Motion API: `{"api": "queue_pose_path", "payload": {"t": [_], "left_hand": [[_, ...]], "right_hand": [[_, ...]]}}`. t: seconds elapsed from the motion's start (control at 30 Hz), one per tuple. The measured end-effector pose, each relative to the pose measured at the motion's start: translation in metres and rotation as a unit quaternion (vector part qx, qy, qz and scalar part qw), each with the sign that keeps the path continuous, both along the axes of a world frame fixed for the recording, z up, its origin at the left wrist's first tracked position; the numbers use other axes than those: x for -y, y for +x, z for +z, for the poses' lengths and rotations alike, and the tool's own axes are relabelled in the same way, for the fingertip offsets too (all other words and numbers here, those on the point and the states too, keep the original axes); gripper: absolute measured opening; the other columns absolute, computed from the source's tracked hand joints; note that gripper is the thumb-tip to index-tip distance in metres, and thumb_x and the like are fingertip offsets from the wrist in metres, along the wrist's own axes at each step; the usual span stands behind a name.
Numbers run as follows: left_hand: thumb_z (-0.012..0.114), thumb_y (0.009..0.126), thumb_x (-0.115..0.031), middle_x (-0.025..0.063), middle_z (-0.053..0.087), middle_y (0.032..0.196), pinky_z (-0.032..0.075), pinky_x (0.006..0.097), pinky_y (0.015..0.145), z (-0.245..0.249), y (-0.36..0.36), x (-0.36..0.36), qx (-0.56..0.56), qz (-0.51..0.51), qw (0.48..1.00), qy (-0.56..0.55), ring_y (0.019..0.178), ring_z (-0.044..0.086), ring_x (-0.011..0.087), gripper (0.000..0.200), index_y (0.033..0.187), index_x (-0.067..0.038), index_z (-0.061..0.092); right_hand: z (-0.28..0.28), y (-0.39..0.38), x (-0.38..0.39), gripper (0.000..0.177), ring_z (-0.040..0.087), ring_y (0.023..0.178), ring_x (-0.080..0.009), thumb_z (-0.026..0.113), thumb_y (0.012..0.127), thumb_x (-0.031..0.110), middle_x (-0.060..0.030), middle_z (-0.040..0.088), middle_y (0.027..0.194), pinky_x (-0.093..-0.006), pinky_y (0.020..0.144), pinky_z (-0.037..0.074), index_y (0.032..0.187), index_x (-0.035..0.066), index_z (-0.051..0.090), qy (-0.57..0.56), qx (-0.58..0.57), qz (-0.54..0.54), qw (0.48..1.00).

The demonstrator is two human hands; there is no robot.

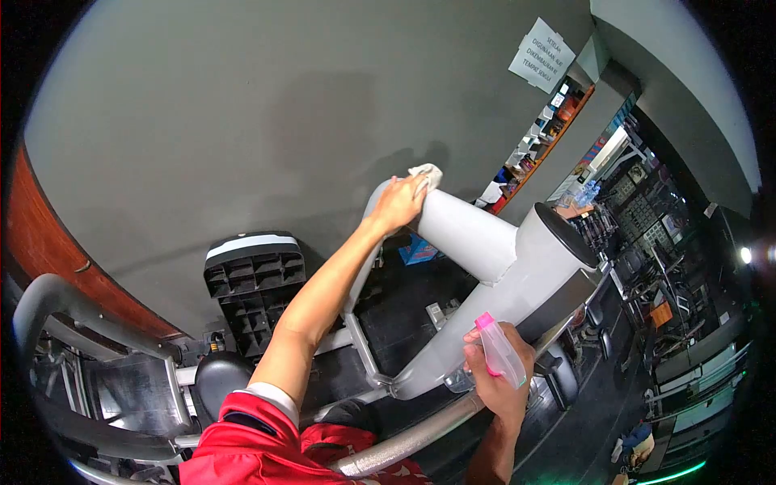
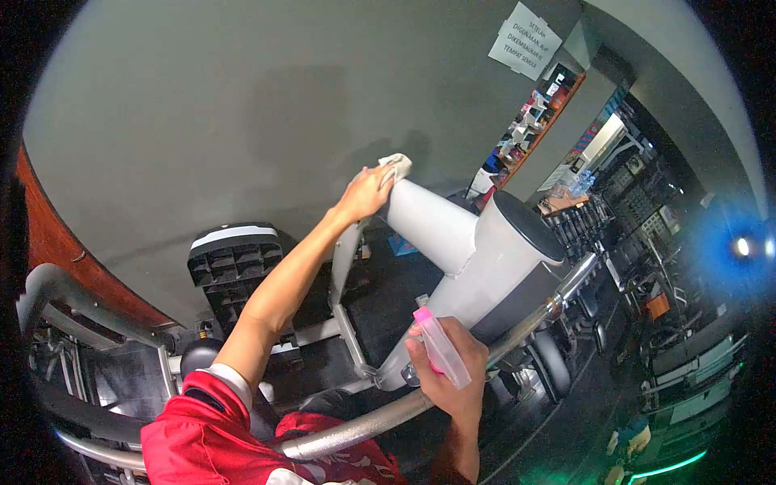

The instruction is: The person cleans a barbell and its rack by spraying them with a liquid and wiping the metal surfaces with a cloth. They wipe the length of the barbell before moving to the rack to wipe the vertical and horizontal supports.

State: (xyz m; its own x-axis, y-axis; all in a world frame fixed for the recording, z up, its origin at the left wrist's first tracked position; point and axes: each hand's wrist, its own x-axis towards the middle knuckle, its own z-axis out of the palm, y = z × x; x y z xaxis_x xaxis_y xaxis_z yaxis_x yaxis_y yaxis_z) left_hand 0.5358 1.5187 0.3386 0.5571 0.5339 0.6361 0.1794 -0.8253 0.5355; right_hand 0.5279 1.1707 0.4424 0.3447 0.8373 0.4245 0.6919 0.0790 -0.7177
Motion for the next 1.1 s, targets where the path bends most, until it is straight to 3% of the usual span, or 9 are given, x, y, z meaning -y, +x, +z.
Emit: {"api": "queue_pose_path", "payload": {"t": [0.2, 0.37, 0.47, 0.6, 0.67, 0.73, 0.87, 1.0, 1.1], "left_hand": [[0.045, 0.089, -0.029, 0.0219, 0.057, 0.117, 0.038, 0.049, 0.099, -0.007, -0.001, -0.032, -0.076, 0.097, 0.983, -0.136, 0.107, 0.055, 0.0387, 0.042, 0.126, -0.009, 0.049], [0.043, 0.091, -0.032, 0.0247, 0.056, 0.115, 0.041, 0.0449, 0.094, -0.052, 0.002, -0.052, 0.035, 0.154, 0.943, -0.292, 0.108, 0.053, 0.0407, 0.046, 0.13, -0.008, 0.046], [0.044, 0.091, -0.03, 0.0258, 0.054, 0.118, 0.041, 0.0432, 0.095, -0.065, 0.006, -0.037, 0.117, 0.149, 0.933, -0.307, 0.11, 0.052, 0.0404, 0.045, 0.131, -0.007, 0.045], [0.042, 0.092, -0.019, 0.0281, 0.055, 0.111, 0.043, 0.0466, 0.089, -0.059, 0.02, 0.023, 0.253, 0.106, 0.948, -0.159, 0.101, 0.054, 0.0455, 0.043, 0.134, -0.009, 0.042], [0.043, 0.091, -0.013, 0.0301, 0.036, 0.134, 0.033, 0.0439, 0.103, -0.051, 0.014, 0.065, 0.25, 0.008, 0.964, -0.092, 0.122, 0.04, 0.0447, 0.049, 0.139, -0.006, 0.034], [0.043, 0.091, -0.007, 0.03, 0.023, 0.142, 0.024, 0.0406, 0.108, -0.046, 0.008, 0.107, 0.195, -0.03, 0.968, -0.157, 0.132, 0.026, 0.0417, 0.052, 0.14, -0.002, 0.028], [0.045, 0.089, 0.0, 0.03, 0.026, 0.141, 0.023, 0.0385, 0.108, -0.062, 0.023, 0.099, 0.275, -0.018, 0.953, -0.125, 0.134, 0.023, 0.0414, 0.056, 0.14, 0.005, 0.022], [0.041, 0.093, -0.009, 0.0279, 0.034, 0.138, 0.027, 0.0383, 0.106, -0.069, 0.033, 0.071, 0.333, 0.058, 0.929, -0.149, 0.129, 0.032, 0.0409, 0.051, 0.139, 0.005, 0.024], [0.036, 0.096, -0.021, 0.0272, 0.043, 0.13, 0.032, 0.039, 0.102, -0.086, 0.035, 0.024, 0.284, 0.144, 0.888, -0.331, 0.121, 0.041, 0.039, 0.048, 0.137, 0.003, 0.031]], "right_hand": [[0.0, 0.0, 0.0, 0.017, 0.062, 0.064, -0.022, 0.068, 0.081, 0.018, -0.0089, 0.062, 0.077, -0.0305, 0.059, 0.048, 0.087, 0.003, 0.061, -0.015, -0.007, 0.005, 1.0], [0.0, 0.002, 0.0, 0.017, 0.063, 0.065, -0.0221, 0.068, 0.08, 0.018, -0.0089, 0.063, 0.077, -0.0301, 0.06, 0.048, 0.086, 0.004, 0.062, -0.012, -0.008, 0.005, 1.0], [0.0, 0.0, 0.0, 0.017, 0.064, 0.066, -0.0223, 0.068, 0.08, 0.018, -0.0088, 0.064, 0.076, -0.0297, 0.061, 0.049, 0.086, 0.004, 0.062, -0.014, -0.034, 0.008, 0.999], [0.0, 0.002, -0.001, 0.017, 0.064, 0.066, -0.0223, 0.068, 0.08, 0.018, -0.0086, 0.064, 0.077, -0.0296, 0.061, 0.049, 0.087, 0.003, 0.062, -0.013, -0.016, 0.007, 1.0], [-0.001, 0.002, 0.001, 0.017, 0.064, 0.065, -0.0221, 0.068, 0.08, 0.018, -0.0086, 0.064, 0.077, -0.0297, 0.06, 0.048, 0.086, 0.003, 0.062, -0.011, -0.014, 0.007, 1.0], [-0.001, 0.0, 0.0, 0.017, 0.063, 0.065, -0.0219, 0.068, 0.08, 0.018, -0.0087, 0.064, 0.077, -0.0297, 0.06, 0.048, 0.086, 0.003, 0.062, -0.011, -0.015, 0.008, 1.0], [-0.001, 0.001, 0.001, 0.017, 0.062, 0.064, -0.0212, 0.068, 0.08, 0.018, -0.0086, 0.063, 0.078, -0.0299, 0.059, 0.048, 0.086, 0.003, 0.062, -0.007, -0.014, 0.004, 1.0], [0.0, -0.001, 0.001, 0.018, 0.062, 0.063, -0.0203, 0.069, 0.08, 0.018, -0.0085, 0.063, 0.078, -0.0292, 0.059, 0.048, 0.086, 0.003, 0.062, 0.009, -0.03, 0.001, 1.0], [-0.001, 0.001, 0.0, 0.018, 0.062, 0.063, -0.0195, 0.069, 0.08, 0.017, -0.0084, 0.063, 0.077, -0.0286, 0.059, 0.048, 0.087, 0.002, 0.062, 0.01, -0.018, 0.008, 1.0]]}}
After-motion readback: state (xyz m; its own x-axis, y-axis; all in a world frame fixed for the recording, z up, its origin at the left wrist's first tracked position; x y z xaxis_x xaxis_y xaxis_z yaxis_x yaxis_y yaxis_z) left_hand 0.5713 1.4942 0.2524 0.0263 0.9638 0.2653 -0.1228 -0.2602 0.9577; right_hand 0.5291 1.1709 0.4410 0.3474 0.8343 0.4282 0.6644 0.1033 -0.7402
